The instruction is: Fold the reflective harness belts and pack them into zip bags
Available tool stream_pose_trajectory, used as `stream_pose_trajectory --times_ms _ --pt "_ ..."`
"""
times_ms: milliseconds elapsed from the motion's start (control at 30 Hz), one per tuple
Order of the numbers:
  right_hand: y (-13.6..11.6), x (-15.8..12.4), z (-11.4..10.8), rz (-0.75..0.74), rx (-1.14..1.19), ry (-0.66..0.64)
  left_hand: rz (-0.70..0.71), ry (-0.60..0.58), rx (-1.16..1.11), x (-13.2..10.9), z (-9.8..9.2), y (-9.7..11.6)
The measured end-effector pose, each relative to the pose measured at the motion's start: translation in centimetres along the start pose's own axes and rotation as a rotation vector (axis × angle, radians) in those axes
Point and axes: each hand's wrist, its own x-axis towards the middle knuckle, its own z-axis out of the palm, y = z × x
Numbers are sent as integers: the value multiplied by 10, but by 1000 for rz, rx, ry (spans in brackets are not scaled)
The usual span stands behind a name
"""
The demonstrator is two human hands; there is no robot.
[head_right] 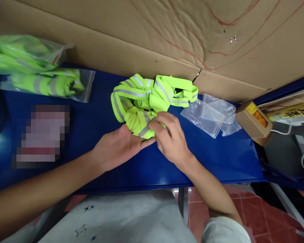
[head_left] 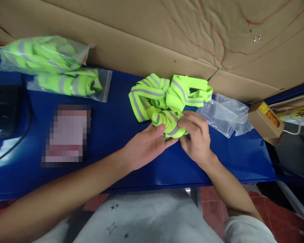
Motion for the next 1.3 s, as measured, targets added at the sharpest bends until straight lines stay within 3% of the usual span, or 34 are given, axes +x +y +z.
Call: stream_pose_trajectory --times_ms 100,233,300,400,433,500,567,667,833,967,1033,1100,1167,1267,1300 --pt "-8 -3 5 -151 -35 -84 69 12 74 -1 3 5" --pt "-19 -2 0 -108 175 -269 122 90 211 2 0 16" --pt "-18 -2 -3 -24 315 -162 132 140 268 3 -1 18" --pt "-7 -1 -5 234 368 119 90 128 307 2 -1 14" --pt "-3 -1 -4 321 402 117 65 99 328 0 -1 12" --pt "7 -1 -1 429 553 -45 82 29 431 -3 -3 8" --pt "14 0 1 458 716 -230 213 -43 626 -6 -6 5" --pt "19 2 -3 436 808 -301 474 -146 955 -7 -12 1" --pt "4 16 -29 528 649 -301 719 -124 1386 2 -31 -14" --pt "9 17 -70 658 485 -306 622 -173 1453 -2 -34 -29" --pt "27 1 -99 779 340 -141 615 -194 1598 -9 -25 -32" --pt "50 -25 -127 950 216 335 650 -174 1758 -12 -12 -34" --pt "70 -54 -151 1029 158 742 639 -268 1828 -3 3 -42" --pt "84 -89 -171 1033 149 947 500 -681 1764 38 26 -64" --pt "84 -96 -173 1017 179 963 490 -723 1742 58 34 -72"
